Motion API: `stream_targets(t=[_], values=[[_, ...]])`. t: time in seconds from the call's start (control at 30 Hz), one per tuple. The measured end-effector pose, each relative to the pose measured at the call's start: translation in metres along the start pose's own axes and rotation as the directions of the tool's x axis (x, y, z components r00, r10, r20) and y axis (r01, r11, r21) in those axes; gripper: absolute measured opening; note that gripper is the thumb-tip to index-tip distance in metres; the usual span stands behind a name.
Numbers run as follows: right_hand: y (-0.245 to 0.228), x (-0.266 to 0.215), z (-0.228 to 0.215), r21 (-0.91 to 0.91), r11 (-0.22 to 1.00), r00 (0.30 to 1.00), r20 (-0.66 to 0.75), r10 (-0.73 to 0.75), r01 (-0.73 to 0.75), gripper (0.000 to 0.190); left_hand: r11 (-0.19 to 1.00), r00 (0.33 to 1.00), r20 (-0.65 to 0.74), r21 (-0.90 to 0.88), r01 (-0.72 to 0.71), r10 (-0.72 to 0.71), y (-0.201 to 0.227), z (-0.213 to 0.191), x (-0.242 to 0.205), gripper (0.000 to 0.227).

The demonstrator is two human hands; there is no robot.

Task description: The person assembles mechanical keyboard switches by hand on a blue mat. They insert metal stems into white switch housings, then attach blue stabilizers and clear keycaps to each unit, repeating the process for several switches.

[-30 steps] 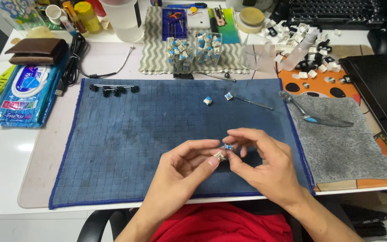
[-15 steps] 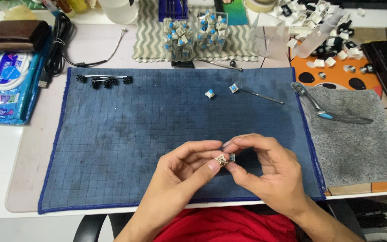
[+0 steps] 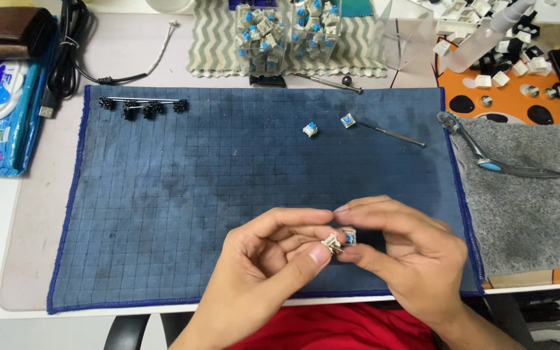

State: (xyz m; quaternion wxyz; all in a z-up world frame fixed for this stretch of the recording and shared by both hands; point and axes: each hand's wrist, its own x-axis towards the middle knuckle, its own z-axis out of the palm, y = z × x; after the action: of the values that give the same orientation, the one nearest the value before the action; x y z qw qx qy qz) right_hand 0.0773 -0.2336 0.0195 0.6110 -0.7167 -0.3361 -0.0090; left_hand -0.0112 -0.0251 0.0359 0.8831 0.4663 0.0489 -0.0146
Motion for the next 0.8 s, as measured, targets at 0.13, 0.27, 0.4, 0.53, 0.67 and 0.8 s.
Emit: stream_targets(t=[0.13, 0.27, 0.4, 0.53, 0.67, 0.8], values=[[-0.007, 0.003, -0.001, -0.109, 0.993, 0.998, 0.028, -0.051, 0.054, 0.031, 1.000, 1.000, 0.008, -0.002, -0.010, 0.010, 0.004, 0.001, -0.002, 0.031], [-0.013, 0.003, -0.002, -0.133, 0.987, 0.996, 0.008, -0.091, 0.091, 0.029, 0.998, 1.000, -0.011, 0.070, -0.009, 0.010, 0.006, -0.001, -0.003, 0.034], [-0.019, 0.003, -0.004, -0.145, 0.985, 0.995, -0.028, -0.096, 0.091, 0.029, 0.997, 0.998, -0.043, 0.073, -0.033, 0.036, 0.009, 0.002, -0.003, 0.033], [-0.016, -0.003, -0.009, -0.119, 0.985, 0.992, -0.013, -0.125, 0.123, 0.030, 0.996, 0.998, -0.062, 0.083, -0.023, 0.029, 0.010, 0.008, -0.006, 0.033], [-0.017, -0.005, -0.008, -0.122, 0.984, 0.991, -0.018, -0.129, 0.126, 0.035, 0.995, 0.996, -0.063, 0.077, -0.055, 0.060, 0.008, 0.013, -0.010, 0.037], [-0.020, -0.006, -0.007, -0.138, 0.981, 0.989, -0.033, -0.142, 0.137, 0.044, 0.992, 0.995, -0.053, 0.098, -0.084, 0.089, 0.013, 0.016, -0.012, 0.037]])
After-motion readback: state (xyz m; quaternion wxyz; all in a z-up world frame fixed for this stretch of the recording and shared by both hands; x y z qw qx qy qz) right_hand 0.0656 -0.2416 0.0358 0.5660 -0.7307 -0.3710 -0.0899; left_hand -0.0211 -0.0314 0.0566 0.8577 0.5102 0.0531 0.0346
